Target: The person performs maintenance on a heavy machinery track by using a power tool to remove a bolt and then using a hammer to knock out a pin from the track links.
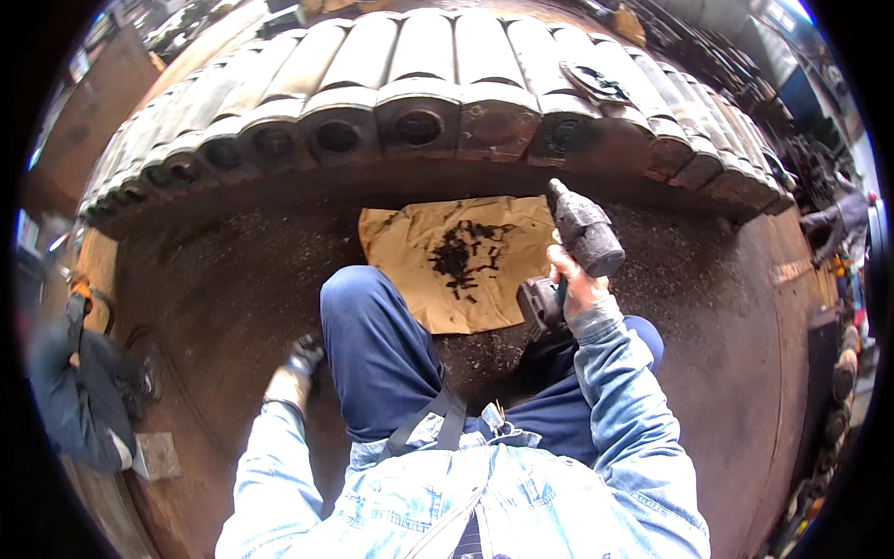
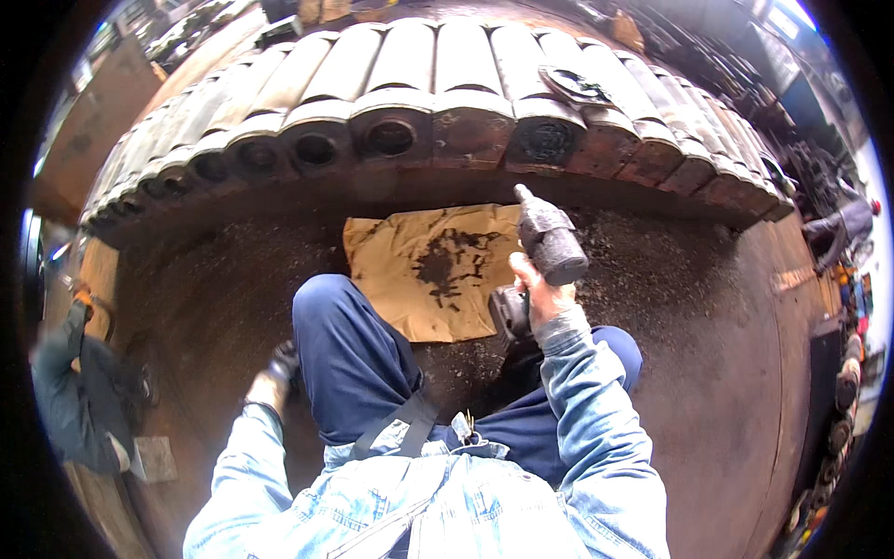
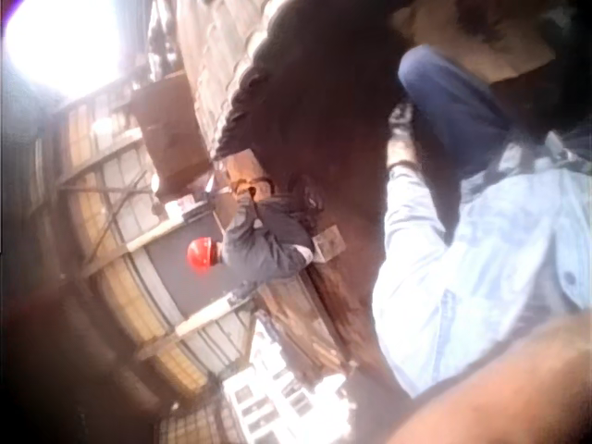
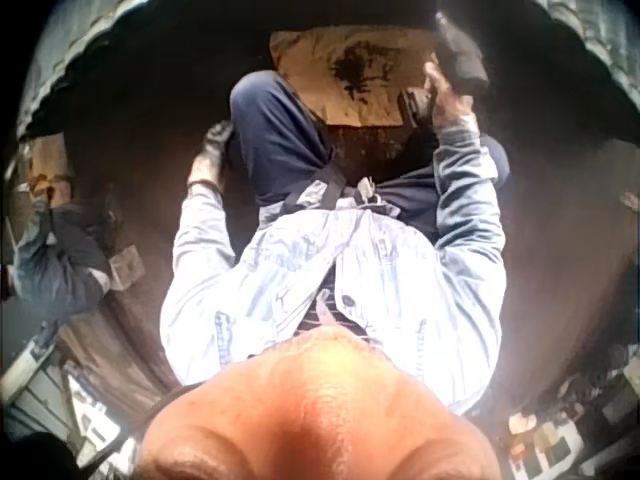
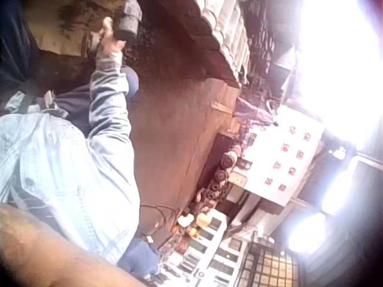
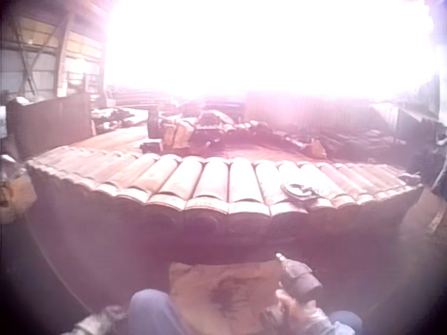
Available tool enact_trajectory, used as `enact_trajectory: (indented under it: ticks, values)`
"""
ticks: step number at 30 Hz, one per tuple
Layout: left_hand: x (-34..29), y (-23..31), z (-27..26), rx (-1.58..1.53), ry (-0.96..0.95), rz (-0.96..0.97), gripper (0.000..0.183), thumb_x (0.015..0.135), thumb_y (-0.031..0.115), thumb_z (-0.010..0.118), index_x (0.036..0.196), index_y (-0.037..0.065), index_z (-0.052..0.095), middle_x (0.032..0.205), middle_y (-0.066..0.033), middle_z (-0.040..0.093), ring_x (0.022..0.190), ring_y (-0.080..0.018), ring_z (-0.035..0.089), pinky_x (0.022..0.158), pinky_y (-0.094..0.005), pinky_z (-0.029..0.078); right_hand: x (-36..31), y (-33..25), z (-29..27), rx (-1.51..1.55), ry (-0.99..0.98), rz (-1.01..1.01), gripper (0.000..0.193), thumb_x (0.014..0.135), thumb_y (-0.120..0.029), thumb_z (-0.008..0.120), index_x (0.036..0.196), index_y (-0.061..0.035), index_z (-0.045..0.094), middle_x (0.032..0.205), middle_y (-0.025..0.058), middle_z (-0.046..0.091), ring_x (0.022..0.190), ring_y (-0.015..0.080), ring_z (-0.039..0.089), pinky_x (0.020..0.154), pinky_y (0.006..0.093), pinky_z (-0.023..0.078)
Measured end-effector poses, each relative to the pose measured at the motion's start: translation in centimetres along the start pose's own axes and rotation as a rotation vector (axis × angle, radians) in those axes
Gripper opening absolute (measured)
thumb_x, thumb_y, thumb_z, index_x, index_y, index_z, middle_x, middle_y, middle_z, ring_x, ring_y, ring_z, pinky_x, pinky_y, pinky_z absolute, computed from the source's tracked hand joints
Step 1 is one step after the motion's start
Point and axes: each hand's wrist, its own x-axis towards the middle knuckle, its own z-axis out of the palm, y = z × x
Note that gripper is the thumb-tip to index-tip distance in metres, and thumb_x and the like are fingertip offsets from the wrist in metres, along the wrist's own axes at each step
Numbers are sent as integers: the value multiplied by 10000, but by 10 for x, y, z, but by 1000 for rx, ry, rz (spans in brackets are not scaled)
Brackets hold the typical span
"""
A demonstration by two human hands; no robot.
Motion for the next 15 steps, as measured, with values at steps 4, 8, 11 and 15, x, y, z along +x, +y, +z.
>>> enact_trajectory:
  ticks: [4,8,11,15]
  values:
    - [-115,148,-87,886,407,415,332,906,46,592,1236,54,624,1114,-244,686,928,-433,687,800,-524,548,0,9,-12,48,-86,-65,285,865,-62,722,1135,-66,633,929,6,606,667,105,557,579,272,475]
    - [-82,170,-108,589,529,717,406,880,-24,604,1275,66,628,1188,-211,670,1008,-387,676,880,-473,544,0,10,-19,51,-105,-24,284,868,-40,709,1139,-72,630,963,5,602,672,106,563,552,256,470]
    - [-38,188,-110,223,439,957,468,860,-76,613,1303,75,631,1243,-186,657,1069,-353,668,940,-435,540,-3,9,-25,118,-121,-38,305,853,-20,717,1145,-68,641,987,12,614,699,114,575,564,264,474]
    - [-2,230,-120,-99,228,1140,558,835,-146,624,1341,88,635,1317,-153,641,1150,-307,657,1020,-384,536,5,14,-31,160,-133,-83,287,846,-29,741,1118,-49,648,913,15,625,657,112,564,554,268,467]
